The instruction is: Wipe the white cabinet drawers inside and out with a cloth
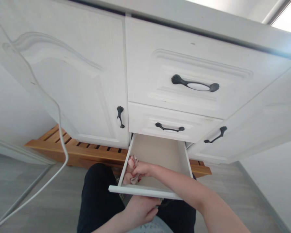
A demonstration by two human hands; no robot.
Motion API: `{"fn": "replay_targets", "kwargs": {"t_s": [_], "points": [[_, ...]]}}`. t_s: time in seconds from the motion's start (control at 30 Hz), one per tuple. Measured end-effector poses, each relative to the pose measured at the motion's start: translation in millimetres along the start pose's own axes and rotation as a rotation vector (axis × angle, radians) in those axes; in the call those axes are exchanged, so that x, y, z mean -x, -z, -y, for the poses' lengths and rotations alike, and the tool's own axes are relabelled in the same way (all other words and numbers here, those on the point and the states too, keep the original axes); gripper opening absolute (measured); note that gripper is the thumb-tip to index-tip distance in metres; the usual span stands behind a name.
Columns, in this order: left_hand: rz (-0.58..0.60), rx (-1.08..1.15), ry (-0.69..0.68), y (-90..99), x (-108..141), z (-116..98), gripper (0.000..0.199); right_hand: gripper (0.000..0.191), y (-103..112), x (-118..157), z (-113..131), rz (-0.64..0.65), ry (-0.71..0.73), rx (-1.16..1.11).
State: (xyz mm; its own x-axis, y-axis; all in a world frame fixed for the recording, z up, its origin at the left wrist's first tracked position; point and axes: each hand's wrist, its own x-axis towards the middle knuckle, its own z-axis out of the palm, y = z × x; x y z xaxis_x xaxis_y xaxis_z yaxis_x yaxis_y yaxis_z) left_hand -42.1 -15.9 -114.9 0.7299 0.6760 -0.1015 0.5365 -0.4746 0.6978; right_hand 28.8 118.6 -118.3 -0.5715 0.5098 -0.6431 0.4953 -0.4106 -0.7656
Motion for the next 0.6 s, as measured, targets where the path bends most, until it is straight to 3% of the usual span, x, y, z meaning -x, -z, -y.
{"fn": "replay_targets", "kwargs": {"t_s": [0.13,0.27,0.43,0.6], "points": [[-0.003,-0.025,-0.017,0.3,0.2,0.8,0.03,0.03,10.0,15.5,16.7,0.047,0.05,0.038],[-0.007,-0.002,-0.033,3.7,0.9,-1.9,0.032,0.036,9.7,26.7,35.8,0.151,0.211,0.262],[-0.027,-0.055,-0.005,5.1,0.1,-6.5,0.028,0.033,-13.6,36.2,45.3,-0.052,0.384,0.73],[-0.052,-0.092,-0.004,7.2,0.2,-10.7,0.025,0.038,-26.5,42.2,56.6,0.038,0.531,0.958]]}}
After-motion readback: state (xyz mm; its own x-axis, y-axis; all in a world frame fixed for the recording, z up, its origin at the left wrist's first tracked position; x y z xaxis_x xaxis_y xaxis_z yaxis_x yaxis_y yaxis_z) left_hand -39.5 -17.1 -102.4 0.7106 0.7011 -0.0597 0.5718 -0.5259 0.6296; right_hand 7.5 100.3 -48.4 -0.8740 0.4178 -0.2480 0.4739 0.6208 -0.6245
